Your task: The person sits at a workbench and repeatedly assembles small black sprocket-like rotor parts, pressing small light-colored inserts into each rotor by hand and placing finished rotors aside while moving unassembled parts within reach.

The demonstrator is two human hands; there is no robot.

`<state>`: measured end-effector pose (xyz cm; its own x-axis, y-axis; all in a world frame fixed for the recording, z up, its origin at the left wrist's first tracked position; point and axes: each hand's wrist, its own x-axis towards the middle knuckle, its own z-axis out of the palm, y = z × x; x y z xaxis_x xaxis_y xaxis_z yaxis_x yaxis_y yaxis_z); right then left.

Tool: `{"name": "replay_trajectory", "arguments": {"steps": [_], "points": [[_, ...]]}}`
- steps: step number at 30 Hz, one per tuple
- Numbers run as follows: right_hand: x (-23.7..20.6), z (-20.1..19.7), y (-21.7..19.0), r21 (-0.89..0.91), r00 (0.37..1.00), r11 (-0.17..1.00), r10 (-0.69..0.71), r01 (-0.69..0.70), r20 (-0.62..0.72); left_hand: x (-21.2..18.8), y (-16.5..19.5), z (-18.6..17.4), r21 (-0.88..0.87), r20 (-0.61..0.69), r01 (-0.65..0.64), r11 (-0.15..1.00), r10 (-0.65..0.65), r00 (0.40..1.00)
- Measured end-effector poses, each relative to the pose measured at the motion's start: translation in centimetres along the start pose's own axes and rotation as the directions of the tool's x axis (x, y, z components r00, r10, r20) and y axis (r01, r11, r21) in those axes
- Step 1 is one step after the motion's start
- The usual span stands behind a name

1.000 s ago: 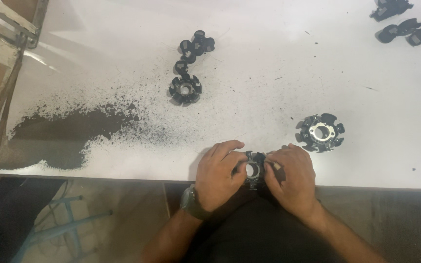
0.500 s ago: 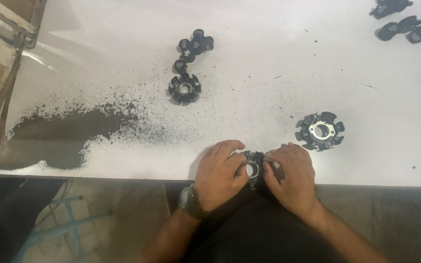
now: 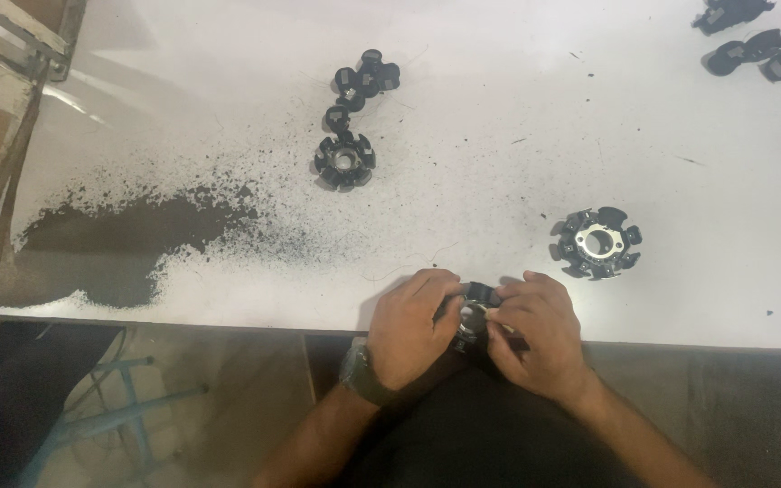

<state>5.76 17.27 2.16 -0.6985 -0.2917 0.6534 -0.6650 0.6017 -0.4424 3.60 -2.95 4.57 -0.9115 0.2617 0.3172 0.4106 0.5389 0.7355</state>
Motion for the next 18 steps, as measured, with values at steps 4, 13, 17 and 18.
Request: {"name": "replay_trajectory", "arguments": {"steps": [4,13,17,18], "points": [[0.0,0.1,-0.2,-0.039,1.000,0.999,-0.008,0.009,0.015,-0.3,-0.1,0.0,-0.005,0.030,-0.008,1.000,0.008,1.000],[-0.1,0.6,-0.4,-0.079,1.000,0.997,-0.006,0.007,0.009,-1.0,-0.6,-0.4,0.005,-0.022,-0.126,0.992,0.126,0.992],[-0.3,0.9,-0.4,-0.047,0.999,0.998,-0.035,0.033,-0.032,-1.1,-1.4,-0.1,0.049,-0.024,-0.178,0.983,0.179,0.983],[-0.4,1.0,-0.5,-0.048,0.999,0.998,-0.038,0.036,-0.032,-1.2,-1.5,0.0,0.052,-0.045,-0.199,0.979,0.201,0.978]]}}
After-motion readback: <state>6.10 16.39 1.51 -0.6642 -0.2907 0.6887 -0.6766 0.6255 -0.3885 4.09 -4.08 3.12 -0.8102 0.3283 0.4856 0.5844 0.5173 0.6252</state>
